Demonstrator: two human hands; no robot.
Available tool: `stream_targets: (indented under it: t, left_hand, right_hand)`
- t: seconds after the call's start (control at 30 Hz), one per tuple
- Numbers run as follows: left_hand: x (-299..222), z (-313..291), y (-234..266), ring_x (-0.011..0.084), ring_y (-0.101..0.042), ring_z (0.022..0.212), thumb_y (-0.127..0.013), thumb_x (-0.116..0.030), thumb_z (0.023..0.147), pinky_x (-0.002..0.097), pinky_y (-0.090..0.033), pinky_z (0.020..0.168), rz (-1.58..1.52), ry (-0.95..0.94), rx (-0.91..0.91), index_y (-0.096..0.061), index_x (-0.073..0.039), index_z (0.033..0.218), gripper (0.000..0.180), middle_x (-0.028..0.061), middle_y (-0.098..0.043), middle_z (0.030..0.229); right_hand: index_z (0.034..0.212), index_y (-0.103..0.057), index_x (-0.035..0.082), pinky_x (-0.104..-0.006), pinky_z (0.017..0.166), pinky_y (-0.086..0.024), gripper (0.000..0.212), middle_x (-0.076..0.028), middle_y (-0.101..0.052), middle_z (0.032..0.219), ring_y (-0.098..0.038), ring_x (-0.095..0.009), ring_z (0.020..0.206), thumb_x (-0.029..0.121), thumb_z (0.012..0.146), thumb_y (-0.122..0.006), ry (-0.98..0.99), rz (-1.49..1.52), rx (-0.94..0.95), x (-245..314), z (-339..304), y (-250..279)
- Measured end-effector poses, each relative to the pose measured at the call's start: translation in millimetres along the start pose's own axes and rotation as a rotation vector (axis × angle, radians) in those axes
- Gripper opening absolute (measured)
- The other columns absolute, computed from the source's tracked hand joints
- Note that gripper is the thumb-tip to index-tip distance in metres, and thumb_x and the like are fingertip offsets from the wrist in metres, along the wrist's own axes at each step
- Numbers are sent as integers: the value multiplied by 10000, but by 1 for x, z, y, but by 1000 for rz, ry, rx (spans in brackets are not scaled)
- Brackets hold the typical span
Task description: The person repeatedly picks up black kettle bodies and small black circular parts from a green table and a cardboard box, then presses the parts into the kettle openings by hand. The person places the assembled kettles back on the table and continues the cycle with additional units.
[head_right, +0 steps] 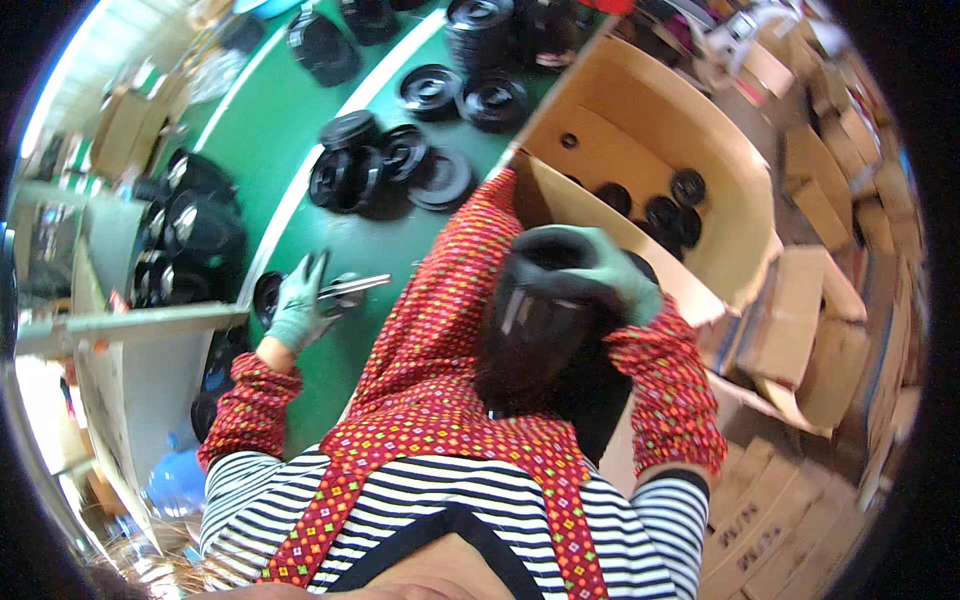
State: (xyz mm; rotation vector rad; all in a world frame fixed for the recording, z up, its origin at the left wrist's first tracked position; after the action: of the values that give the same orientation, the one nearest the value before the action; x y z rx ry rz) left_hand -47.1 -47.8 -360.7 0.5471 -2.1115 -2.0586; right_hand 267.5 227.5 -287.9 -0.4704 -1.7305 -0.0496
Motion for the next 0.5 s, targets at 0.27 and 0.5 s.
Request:
stream_targets:
  t: [0.27,0.5]
  left_hand:
    - [-11,17,35,352,-713,940,-742,-17,883,420,-573,827,-303,0,12,-616,-171,1498,646,164,-669,1193]
    - [-125,102,107,143,-672,821,-628,130,941,269,-539,689,-947,98,190,-586,-72,1521,615,124,-590,1356]
  right_hand:
    - [1409,-635,24,-351,1076,-497,399,-115,-714,1295,-660,-194,1204,128,1026,-593,95,-202,106,-17,36,-1]
    - [1522,-578,90,-526,1260,-306,609,-194,-515,1574,-416,-393,1518,142,927,-700,525,-928,-397,66,13,1]
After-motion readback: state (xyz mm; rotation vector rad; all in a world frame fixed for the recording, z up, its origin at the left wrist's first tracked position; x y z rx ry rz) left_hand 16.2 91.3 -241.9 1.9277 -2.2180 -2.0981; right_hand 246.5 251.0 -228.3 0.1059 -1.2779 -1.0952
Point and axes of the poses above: each hand's wrist, its own z-axis towards the middle knuckle, its own y-axis out of the back of the hand, x = y × z, the point moved 9 cm from there along z, towards the middle knuckle
